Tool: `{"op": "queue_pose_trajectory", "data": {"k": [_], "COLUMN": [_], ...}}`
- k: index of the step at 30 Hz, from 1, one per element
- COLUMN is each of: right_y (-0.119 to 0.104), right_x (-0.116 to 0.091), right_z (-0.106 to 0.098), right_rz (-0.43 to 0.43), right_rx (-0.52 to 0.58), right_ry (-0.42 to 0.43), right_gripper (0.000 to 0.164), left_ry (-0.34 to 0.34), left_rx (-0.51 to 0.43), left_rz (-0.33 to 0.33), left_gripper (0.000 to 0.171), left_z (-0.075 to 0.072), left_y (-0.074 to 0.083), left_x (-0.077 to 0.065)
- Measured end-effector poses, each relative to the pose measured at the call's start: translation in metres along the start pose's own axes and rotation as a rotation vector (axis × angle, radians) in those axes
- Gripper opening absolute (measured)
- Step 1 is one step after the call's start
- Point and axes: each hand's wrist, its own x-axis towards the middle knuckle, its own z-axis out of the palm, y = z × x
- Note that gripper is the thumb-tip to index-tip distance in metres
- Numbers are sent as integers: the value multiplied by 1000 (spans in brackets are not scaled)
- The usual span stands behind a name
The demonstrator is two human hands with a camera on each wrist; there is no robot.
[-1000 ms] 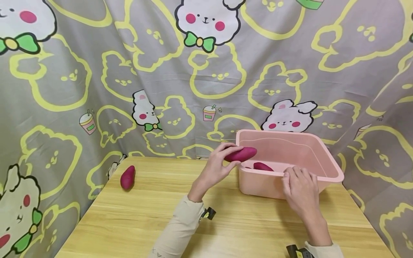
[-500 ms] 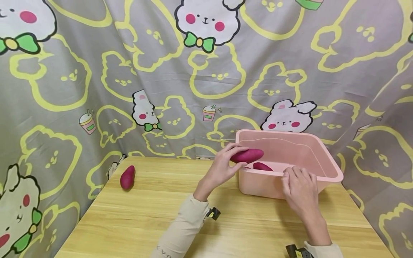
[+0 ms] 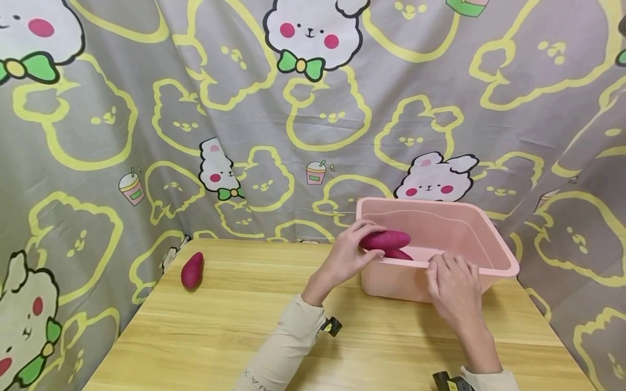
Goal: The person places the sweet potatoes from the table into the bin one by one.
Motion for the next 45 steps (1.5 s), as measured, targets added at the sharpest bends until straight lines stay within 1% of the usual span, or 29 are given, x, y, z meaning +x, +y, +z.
{"op": "queue_pose_trajectory", "data": {"k": [6, 15, 23, 32, 36, 42, 45], "right_y": [0, 0, -1, -1, -1, -1, -1], "right_x": [0, 0, 0, -1, -1, -1, -1], "right_z": [0, 0, 0, 1, 2, 2, -1], "right_rz": [-1, 0, 8, 9, 10, 11, 17], "right_rx": [2, -3, -4, -4, -3, 1, 3], "right_ry": [3, 6, -7, -7, -4, -10, -14], "right_gripper": [21, 22, 21, 21, 21, 21, 20], "left_ry": [15, 18, -4, -30, -53, -55, -71], "left_rx": [16, 25, 49, 72, 77, 72, 69], "left_rz": [26, 23, 6, 24, 19, 43, 35], "left_gripper": [42, 44, 42, 38, 34, 25, 22], "left_z": [7, 15, 20, 23, 23, 23, 23], "left_y": [0, 0, -1, 1, 2, 3, 4], "left_x": [3, 1, 0, 0, -1, -1, -1]}}
